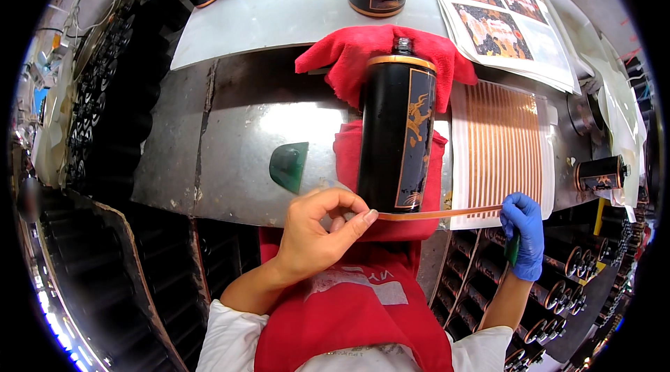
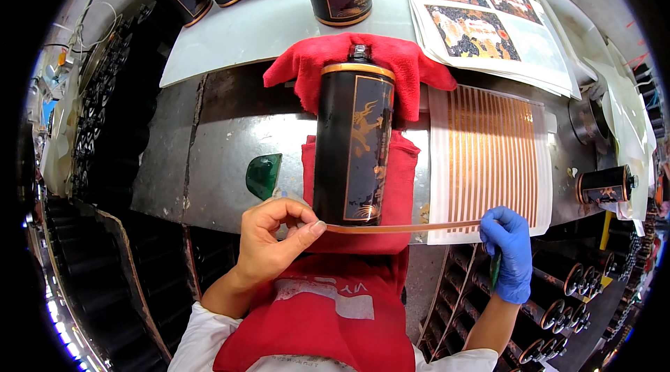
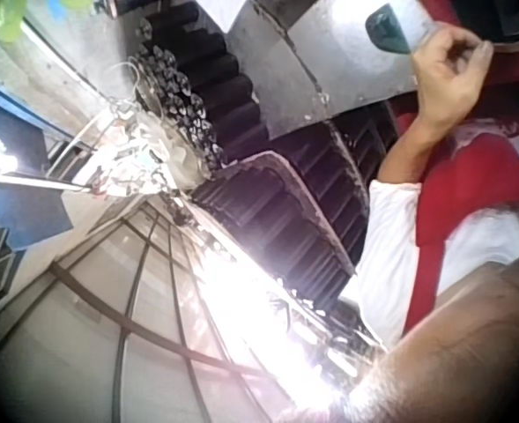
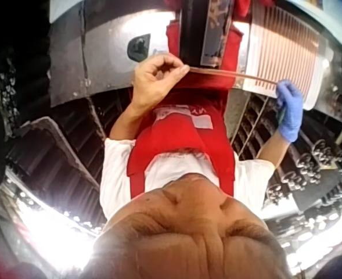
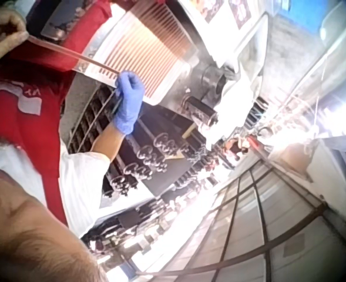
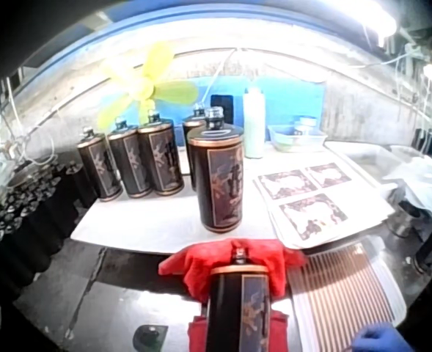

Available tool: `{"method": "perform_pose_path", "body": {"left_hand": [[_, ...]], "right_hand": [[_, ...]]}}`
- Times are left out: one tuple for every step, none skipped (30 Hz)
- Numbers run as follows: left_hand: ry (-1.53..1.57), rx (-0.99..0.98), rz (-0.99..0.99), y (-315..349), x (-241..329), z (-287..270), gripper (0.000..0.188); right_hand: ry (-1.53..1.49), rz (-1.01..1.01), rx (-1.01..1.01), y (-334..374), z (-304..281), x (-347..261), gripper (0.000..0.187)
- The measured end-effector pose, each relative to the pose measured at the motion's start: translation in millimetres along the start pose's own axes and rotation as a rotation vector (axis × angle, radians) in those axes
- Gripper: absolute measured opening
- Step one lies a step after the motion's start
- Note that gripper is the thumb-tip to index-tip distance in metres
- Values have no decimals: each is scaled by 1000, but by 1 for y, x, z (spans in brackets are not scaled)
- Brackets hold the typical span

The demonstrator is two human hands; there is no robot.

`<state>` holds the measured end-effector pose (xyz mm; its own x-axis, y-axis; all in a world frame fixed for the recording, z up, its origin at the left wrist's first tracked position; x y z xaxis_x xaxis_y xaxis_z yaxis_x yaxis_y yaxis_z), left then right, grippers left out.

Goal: The person applies decorative labels and copper-colored strips to cylindrical black containers. They wipe the containers with a green cloth, align and press the labels, and smooth the edges before placing finished units on a nearby shelf.

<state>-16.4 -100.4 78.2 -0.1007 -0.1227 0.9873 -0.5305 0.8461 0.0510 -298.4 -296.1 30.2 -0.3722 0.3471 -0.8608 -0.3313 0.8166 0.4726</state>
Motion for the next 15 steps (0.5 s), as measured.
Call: {"method": "perform_pose_path", "body": {"left_hand": [[3,3,9,0,0,-1,8],[7,6,18,0,-1,-1,8],[10,9,28,0,-2,-1,8],[41,14,-8,0,-6,-2,9],[72,20,-44,1,-9,-2,11],[103,25,-79,2,-13,-2,13],[148,27,-59,2,-13,-1,18],[194,30,-40,1,-13,1,23],[239,33,-20,1,-14,4,29],[230,28,-17,0,-16,7,31],[221,24,-14,-1,-19,11,34],[212,20,-11,-2,-20,13,37],[252,7,-32,-3,-23,14,37],[291,-5,-53,-4,-26,15,37],[330,-17,-74,-4,-30,16,37]], "right_hand": [[-2,4,-1,0,0,0,9],[-3,8,-2,0,1,0,9],[0,9,-5,-1,0,0,9],[3,10,-6,-1,0,1,8],[6,12,-7,-1,-1,2,8],[4,9,-6,-1,-1,2,8],[3,8,-5,-1,-1,3,8],[1,6,-4,-1,-2,4,8],[4,12,-5,-2,-2,6,8],[6,17,-10,-2,-1,7,8],[8,22,-16,-3,-1,7,8],[25,26,-17,-4,0,7,8],[40,33,-11,-4,0,9,8],[54,40,-5,-4,0,10,9],[59,41,-6,-6,-1,12,9]]}}
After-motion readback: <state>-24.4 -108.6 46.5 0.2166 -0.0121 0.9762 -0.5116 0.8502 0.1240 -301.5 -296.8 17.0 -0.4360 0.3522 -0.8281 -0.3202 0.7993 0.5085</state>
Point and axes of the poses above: each hand's wrist, its own y-axis away from the middle knuckle, its own z-axis out of the palm, x = y × z, the point moved 10 cm from there along -y, towards the middle knuckle, and after that the axes turned 1 degree about x, right-handed, at the moved point
